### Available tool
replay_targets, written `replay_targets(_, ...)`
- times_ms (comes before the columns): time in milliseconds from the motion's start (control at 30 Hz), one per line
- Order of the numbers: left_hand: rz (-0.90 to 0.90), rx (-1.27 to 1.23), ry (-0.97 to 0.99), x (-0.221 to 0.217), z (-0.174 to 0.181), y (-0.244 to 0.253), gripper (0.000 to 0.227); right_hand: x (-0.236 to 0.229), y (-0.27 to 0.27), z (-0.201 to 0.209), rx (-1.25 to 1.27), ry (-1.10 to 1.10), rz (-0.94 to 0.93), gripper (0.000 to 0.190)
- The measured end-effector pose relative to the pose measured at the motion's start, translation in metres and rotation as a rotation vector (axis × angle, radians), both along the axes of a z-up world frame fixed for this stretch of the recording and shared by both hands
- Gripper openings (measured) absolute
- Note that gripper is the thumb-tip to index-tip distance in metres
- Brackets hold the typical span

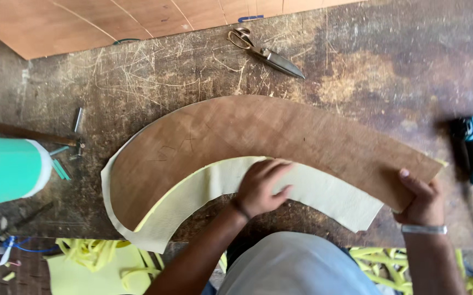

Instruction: The person aligns a curved wooden board with foam padding on a workbench, then uses a pneumatic staple gun to attach dark fabric around the perimeter of the board. The person repeatedly pulls and smooths the fabric while stapling along the curved edge.

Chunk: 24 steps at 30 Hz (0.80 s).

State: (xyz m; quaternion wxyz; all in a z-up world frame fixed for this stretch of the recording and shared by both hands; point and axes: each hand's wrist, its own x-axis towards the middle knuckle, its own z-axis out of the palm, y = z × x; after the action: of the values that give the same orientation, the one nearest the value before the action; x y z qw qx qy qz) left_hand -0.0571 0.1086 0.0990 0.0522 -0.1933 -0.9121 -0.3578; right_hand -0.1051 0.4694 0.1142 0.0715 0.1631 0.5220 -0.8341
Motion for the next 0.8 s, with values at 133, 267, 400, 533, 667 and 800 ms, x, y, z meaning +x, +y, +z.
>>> replay_targets(133,0.983,0.662,-0.609,0.083,-0.053,-0.083,0.04,-0.003,0.006,-0.014,-0.068,0.054,0.024,0.044)
replay_targets(267,1.377,1.868,-0.19,0.133,-0.056,-0.177,0.083,-0.024,0.029,-0.025,0.038,-0.024,0.085,0.044)
replay_targets(400,1.263,1.878,0.18,0.147,-0.032,-0.239,0.09,-0.043,0.038,-0.049,-0.16,0.051,0.17,0.044)
replay_targets(533,1.092,2.139,0.235,0.136,-0.013,-0.263,0.08,-0.032,0.047,-0.057,-0.198,0.138,0.253,0.041)
replay_targets(667,1.089,2.06,0.215,0.127,-0.003,-0.283,0.065,-0.02,0.04,-0.052,-0.21,0.142,0.274,0.04)
replay_targets(800,0.942,2.216,0.261,0.145,-0.014,-0.29,0.056,0.002,0.023,-0.058,-0.086,0.026,0.175,0.046)
